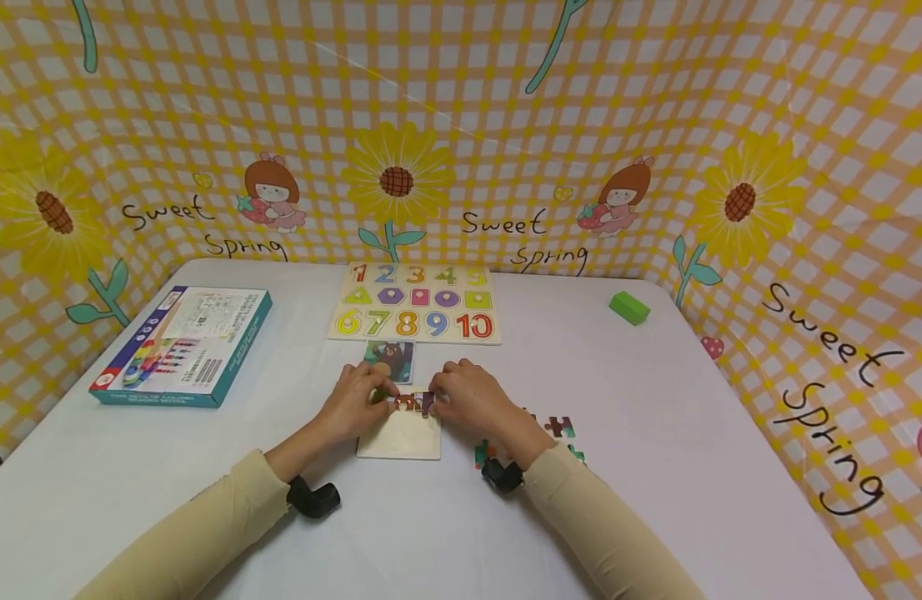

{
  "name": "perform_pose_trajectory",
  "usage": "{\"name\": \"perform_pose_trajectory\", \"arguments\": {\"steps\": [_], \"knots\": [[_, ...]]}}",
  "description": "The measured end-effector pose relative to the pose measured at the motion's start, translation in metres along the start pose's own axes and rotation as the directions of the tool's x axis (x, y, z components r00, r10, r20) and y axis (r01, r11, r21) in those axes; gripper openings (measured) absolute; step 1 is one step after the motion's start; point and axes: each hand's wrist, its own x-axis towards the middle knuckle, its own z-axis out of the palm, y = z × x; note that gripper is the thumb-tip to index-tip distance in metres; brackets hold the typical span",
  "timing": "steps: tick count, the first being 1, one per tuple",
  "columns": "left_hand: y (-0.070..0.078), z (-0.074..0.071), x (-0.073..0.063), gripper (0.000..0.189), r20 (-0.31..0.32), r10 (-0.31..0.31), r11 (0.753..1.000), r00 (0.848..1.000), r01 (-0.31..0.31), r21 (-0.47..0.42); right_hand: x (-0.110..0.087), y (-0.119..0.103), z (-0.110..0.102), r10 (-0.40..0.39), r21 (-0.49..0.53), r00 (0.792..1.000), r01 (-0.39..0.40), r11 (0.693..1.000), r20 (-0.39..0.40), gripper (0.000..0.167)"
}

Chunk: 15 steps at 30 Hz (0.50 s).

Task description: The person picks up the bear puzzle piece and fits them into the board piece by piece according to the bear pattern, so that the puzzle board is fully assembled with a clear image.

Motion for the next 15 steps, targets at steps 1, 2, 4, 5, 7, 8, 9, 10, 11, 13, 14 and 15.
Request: {"name": "perform_pose_trajectory", "arguments": {"steps": [1,2,4,5,7,8,9,10,11,13,14,15], "knots": [[-0.0002,0.0003,0.0000,0.009,0.000,0.000,1.000,1.000,0.000,0.002,0.0001,-0.0001,0.0003,-0.002,0.001,1.000,0.002,1.000,-0.001,0.023],[-0.0002,0.0004,-0.0001,0.009,0.001,0.000,1.000,1.000,0.000,0.003,0.0002,-0.0002,0.0004,-0.004,0.000,1.000,0.004,1.000,-0.003,0.023],[-0.0004,0.0008,-0.0002,0.009,0.001,0.001,1.000,1.000,-0.001,0.005,0.0002,-0.0005,0.0005,-0.009,-0.004,1.000,0.009,1.000,-0.006,0.023],[-0.0005,0.0011,-0.0002,0.009,0.001,0.002,1.000,1.000,-0.002,0.005,0.0003,-0.0007,0.0008,-0.009,-0.007,1.000,0.009,1.000,-0.008,0.023],[-0.0006,0.0015,-0.0001,0.009,0.002,0.001,1.000,1.000,-0.001,0.006,0.0004,-0.0008,0.0008,-0.008,-0.012,1.000,0.008,1.000,-0.012,0.023],[-0.0005,0.0016,-0.0001,0.009,0.002,0.002,1.000,1.000,-0.002,0.007,0.0006,-0.0008,0.0011,-0.009,-0.015,1.000,0.008,1.000,-0.014,0.022],[-0.0005,0.0017,0.0000,0.009,0.003,0.001,1.000,1.000,-0.001,0.007,0.0007,-0.0007,0.0014,-0.009,-0.018,1.000,0.009,1.000,-0.016,0.022],[-0.0004,0.0016,0.0001,0.009,0.003,0.000,1.000,1.000,0.000,0.007,0.0008,-0.0007,0.0015,-0.010,-0.020,1.000,0.010,1.000,-0.017,0.022],[-0.0002,0.0014,0.0001,0.009,0.004,-0.001,1.000,1.000,0.001,0.008,0.0008,-0.0008,0.0016,-0.011,-0.020,1.000,0.010,1.000,-0.018,0.022],[0.0003,0.0008,0.0003,0.009,0.005,-0.003,1.000,1.000,0.002,0.008,0.0013,-0.0008,0.0019,-0.013,-0.026,1.000,0.012,1.000,-0.021,0.022],[0.0005,0.0005,0.0004,0.009,0.005,-0.004,1.000,1.000,0.004,0.009,0.0013,-0.0008,0.0019,-0.016,-0.029,1.000,0.016,0.999,-0.023,0.021],[0.0009,0.0000,0.0004,0.009,0.006,-0.006,1.000,1.000,0.006,0.008,0.0013,-0.0010,0.0017,-0.017,-0.032,1.000,0.017,0.999,-0.025,0.021]]}}
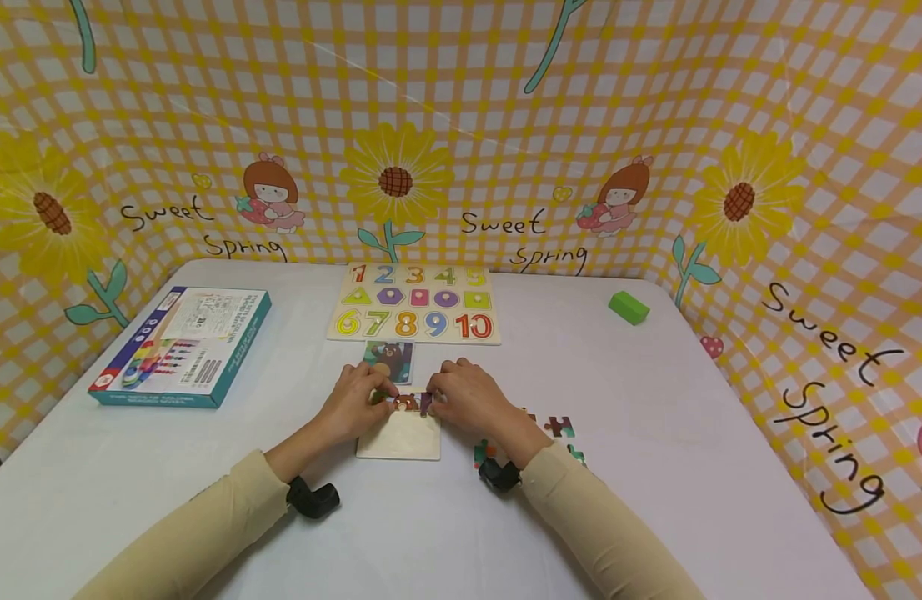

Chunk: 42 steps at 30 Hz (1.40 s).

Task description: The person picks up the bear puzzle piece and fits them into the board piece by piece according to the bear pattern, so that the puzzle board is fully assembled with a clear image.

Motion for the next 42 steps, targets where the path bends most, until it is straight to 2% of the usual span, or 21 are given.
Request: {"name": "perform_pose_trajectory", "arguments": {"steps": [11,20,28,34,42], "knots": [[0.001,-0.001,0.000,0.009,0.014,-0.009,1.000,1.000,0.009,0.017,0.000,-0.001,0.000,-0.001,-0.022,1.000,0.001,1.000,-0.010,0.019],[0.006,-0.002,0.002,0.011,-0.004,0.016,0.999,1.000,-0.016,0.046,0.001,-0.001,-0.002,0.004,-0.011,1.000,-0.004,1.000,0.004,0.021],[0.015,0.008,0.005,0.013,0.023,0.068,0.998,0.997,-0.069,0.005,-0.001,-0.002,-0.001,0.006,-0.020,1.000,-0.005,1.000,0.014,0.023],[0.019,0.016,0.006,0.013,0.029,0.047,0.999,0.998,-0.047,-0.009,-0.003,-0.002,0.001,0.006,-0.003,1.000,-0.006,1.000,0.011,0.023],[0.019,0.018,0.007,0.013,-0.004,0.036,0.999,0.999,-0.036,0.012,-0.003,-0.001,-0.001,-0.003,0.005,1.000,0.003,1.000,-0.007,0.022]]}}
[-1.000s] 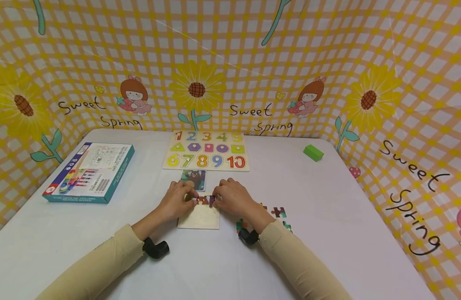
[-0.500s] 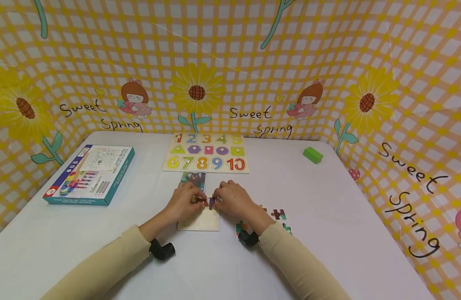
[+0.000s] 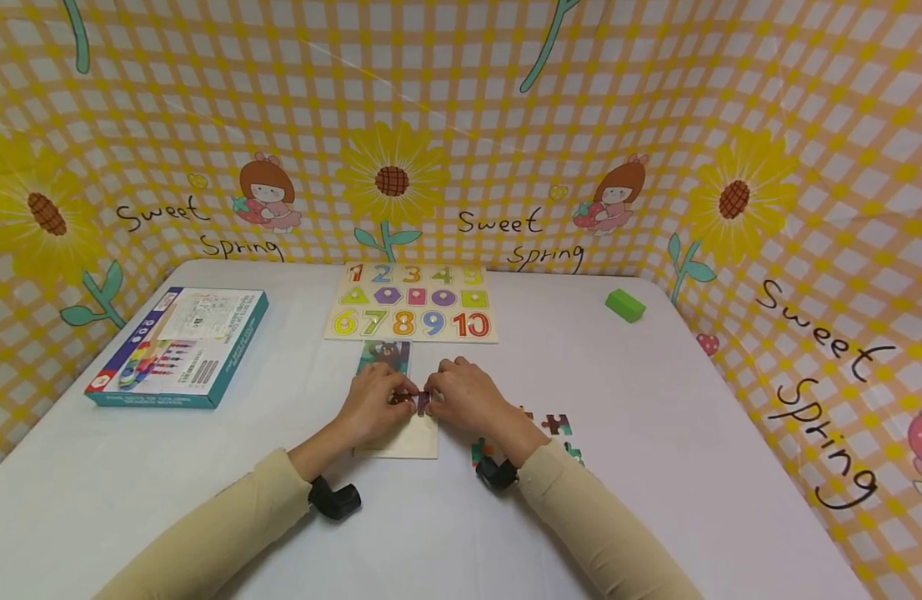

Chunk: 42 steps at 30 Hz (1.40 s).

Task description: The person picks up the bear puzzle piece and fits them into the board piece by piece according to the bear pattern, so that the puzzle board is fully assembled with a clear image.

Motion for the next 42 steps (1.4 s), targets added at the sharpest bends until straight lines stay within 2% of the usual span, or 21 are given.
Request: {"name": "perform_pose_trajectory", "arguments": {"steps": [21,35,42], "knots": [[0.002,0.001,0.001,0.010,-0.004,-0.012,1.000,1.000,0.012,0.016,0.000,0.003,0.001,-0.022,0.035,0.999,0.023,0.999,-0.023,0.014],[0.000,-0.014,-0.004,0.013,0.039,-0.001,1.000,0.999,0.002,-0.023,0.000,0.001,0.000,0.023,0.042,1.000,-0.023,0.999,-0.003,0.016],[-0.002,-0.028,-0.013,0.014,0.046,-0.027,1.000,0.999,0.027,-0.008,0.001,0.001,0.000,0.026,0.035,1.000,-0.026,0.999,0.007,0.016]]}}
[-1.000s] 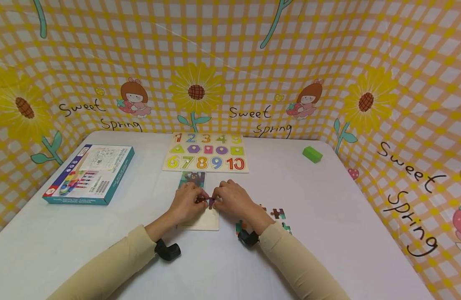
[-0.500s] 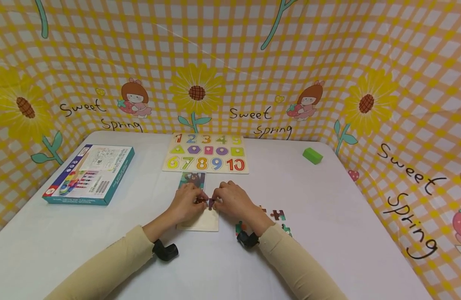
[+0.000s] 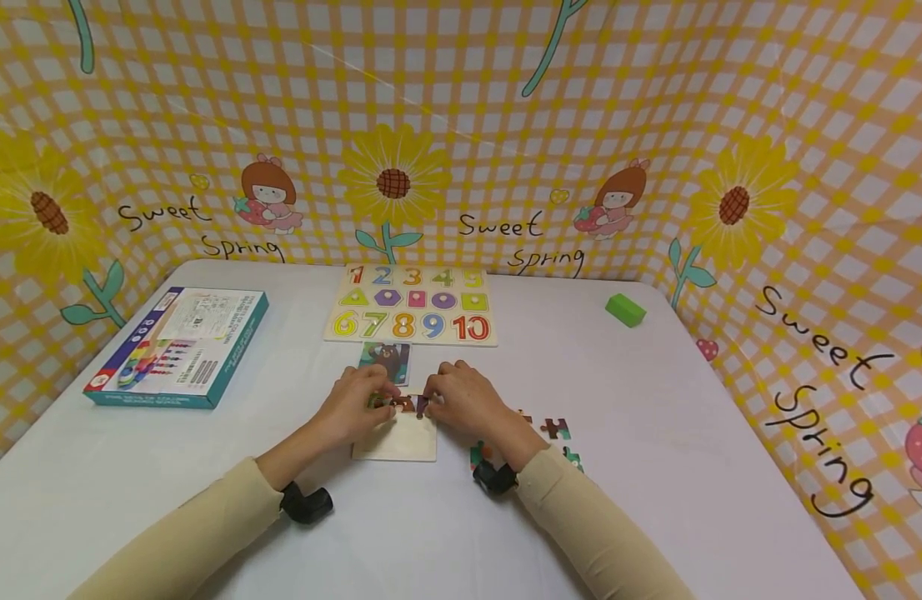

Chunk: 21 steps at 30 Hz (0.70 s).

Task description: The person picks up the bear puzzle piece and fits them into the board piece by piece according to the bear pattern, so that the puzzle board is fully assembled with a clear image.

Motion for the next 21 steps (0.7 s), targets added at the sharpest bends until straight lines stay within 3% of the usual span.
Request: {"name": "perform_pose_trajectory", "arguments": {"steps": [10,15,21], "knots": [[-0.014,-0.016,-0.019,0.024,0.007,-0.018,1.000,1.000,0.018,-0.007,-0.001,-0.001,0.000,0.007,0.008,1.000,-0.007,1.000,-0.005,0.015],[-0.022,-0.019,-0.026,0.032,0.035,-0.048,0.999,0.998,0.048,-0.015,0.000,-0.001,0.000,0.014,0.005,1.000,-0.014,1.000,0.002,0.017],[-0.032,-0.018,-0.031,0.039,0.074,-0.028,0.999,0.997,0.031,-0.041,-0.001,-0.002,-0.001,0.022,0.014,1.000,-0.023,1.000,0.010,0.017]]}}
